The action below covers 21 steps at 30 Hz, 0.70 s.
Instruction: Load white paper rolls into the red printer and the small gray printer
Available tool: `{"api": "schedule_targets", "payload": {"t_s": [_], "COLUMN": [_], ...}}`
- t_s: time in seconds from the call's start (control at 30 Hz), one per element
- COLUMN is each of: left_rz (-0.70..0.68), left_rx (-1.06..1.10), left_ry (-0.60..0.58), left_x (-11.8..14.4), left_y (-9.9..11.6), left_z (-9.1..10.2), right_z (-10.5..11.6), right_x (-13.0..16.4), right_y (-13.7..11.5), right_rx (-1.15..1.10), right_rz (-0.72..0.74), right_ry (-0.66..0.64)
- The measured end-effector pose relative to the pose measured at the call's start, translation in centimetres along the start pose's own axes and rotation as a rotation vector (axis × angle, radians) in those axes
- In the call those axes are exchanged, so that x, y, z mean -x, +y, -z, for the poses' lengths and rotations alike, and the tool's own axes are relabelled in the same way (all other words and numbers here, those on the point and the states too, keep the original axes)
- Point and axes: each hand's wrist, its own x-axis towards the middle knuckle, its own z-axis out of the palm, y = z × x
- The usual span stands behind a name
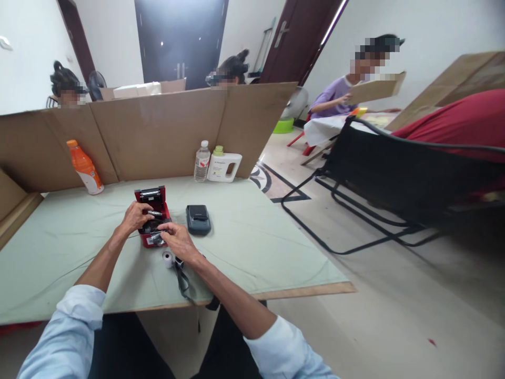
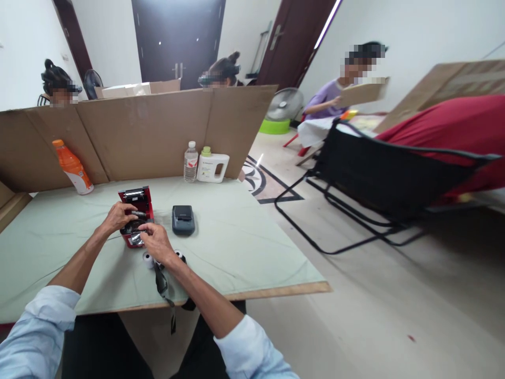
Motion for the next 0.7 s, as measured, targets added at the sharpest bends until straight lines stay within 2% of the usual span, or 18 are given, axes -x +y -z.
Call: {"api": "schedule_targets", "payload": {"t_s": [0.17,0.27,0.37,0.47,0.57,0.7], "left_rz": [-0.036,-0.022,-0.008,0.082,0.182,0.161], "left_rx": [-0.11,-0.102,-0.063,-0.015,0.154,0.547], "left_ry": [-0.051,-0.028,0.11,0.296,0.406,0.357], "left_x": [0.0,-0.2,-0.1,0.2,0.1,-0.6], "left_y": [0.4,0.6,0.4,-0.1,-0.8,-1.9], "left_z": [0.1,-0.2,-0.3,-0.2,-0.1,-0.1], "right_z": [0.0,0.1,0.4,0.7,0.9,0.9], "right_x": [0.1,0.1,0.2,0.5,0.8,0.9], "right_y": [0.0,0.0,0.2,0.5,0.8,1.0], "right_rx": [0.031,0.04,0.061,0.087,0.117,0.134], "right_rz": [0.038,0.064,0.066,0.064,0.09,0.118], "right_ry": [0.008,-0.002,-0.014,-0.03,-0.045,-0.063]}}
